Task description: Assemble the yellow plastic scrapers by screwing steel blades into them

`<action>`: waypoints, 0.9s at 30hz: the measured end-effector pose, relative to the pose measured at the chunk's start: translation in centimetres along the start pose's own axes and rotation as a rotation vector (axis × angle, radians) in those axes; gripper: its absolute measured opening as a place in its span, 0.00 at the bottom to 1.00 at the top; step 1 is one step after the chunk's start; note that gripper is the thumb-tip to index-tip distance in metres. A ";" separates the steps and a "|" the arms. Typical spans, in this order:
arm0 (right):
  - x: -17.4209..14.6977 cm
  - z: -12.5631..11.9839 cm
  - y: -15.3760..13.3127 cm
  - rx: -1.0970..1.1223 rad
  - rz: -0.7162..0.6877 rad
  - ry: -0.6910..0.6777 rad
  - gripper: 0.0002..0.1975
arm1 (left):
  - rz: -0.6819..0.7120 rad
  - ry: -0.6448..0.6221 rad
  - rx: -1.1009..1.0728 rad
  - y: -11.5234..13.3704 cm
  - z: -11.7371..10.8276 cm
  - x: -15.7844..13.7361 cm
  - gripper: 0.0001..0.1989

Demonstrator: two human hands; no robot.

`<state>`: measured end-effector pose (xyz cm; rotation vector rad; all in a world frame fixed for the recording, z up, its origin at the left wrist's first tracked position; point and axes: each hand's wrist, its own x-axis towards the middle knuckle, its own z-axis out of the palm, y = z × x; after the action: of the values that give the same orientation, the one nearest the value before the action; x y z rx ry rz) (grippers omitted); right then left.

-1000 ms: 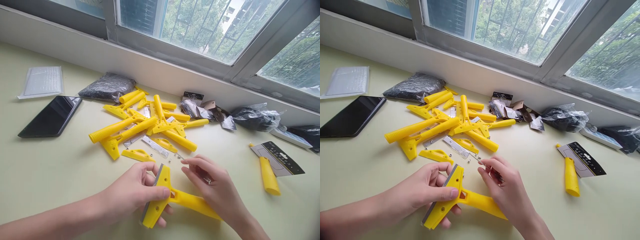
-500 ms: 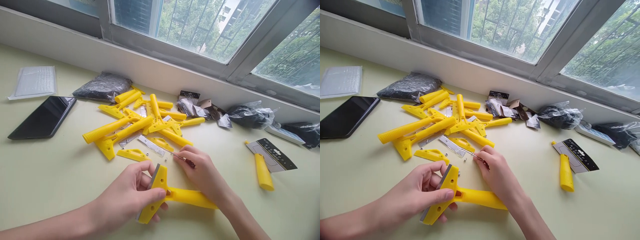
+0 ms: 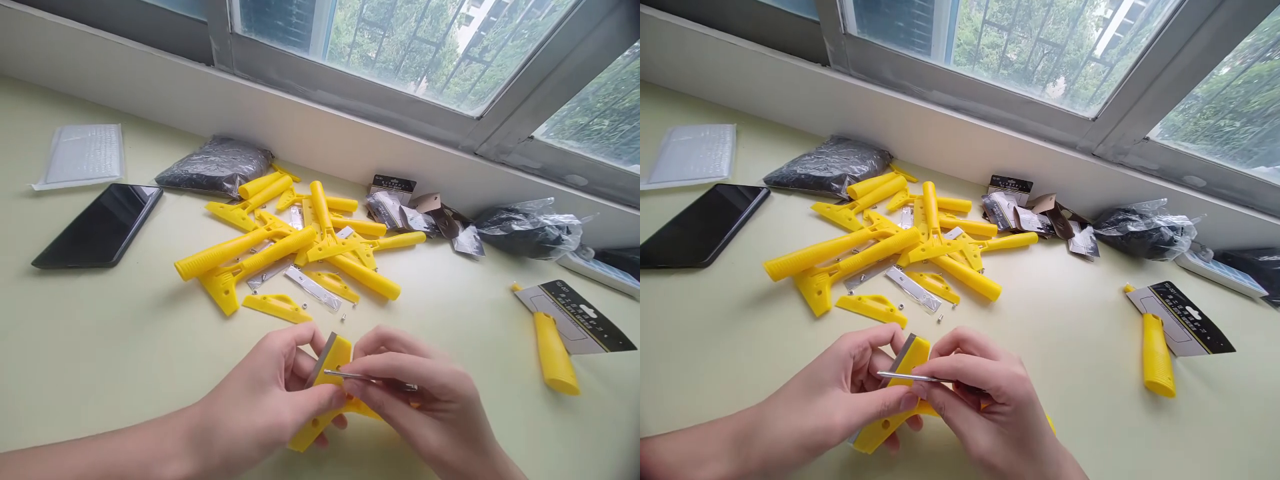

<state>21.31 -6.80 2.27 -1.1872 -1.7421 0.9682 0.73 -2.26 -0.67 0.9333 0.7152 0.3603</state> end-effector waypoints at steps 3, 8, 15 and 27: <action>0.1 0.3 0.5 -0.012 0.047 -0.006 0.07 | 0.006 0.009 0.000 -0.3 0.1 -0.2 0.19; -0.2 0.5 0.8 -0.052 0.037 0.015 0.04 | 0.014 -0.003 -0.004 -0.4 0.2 -0.4 0.18; -0.5 1.0 0.1 -0.143 0.028 0.082 0.03 | 0.029 -0.008 0.002 -0.4 0.3 -0.4 0.17; -0.8 1.0 0.6 -0.150 0.006 0.036 0.04 | 0.020 -0.028 0.015 0.1 0.3 -0.6 0.17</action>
<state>20.80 -7.53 1.16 -1.2975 -1.8083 0.8260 0.51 -2.70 -0.29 0.9585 0.6843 0.3597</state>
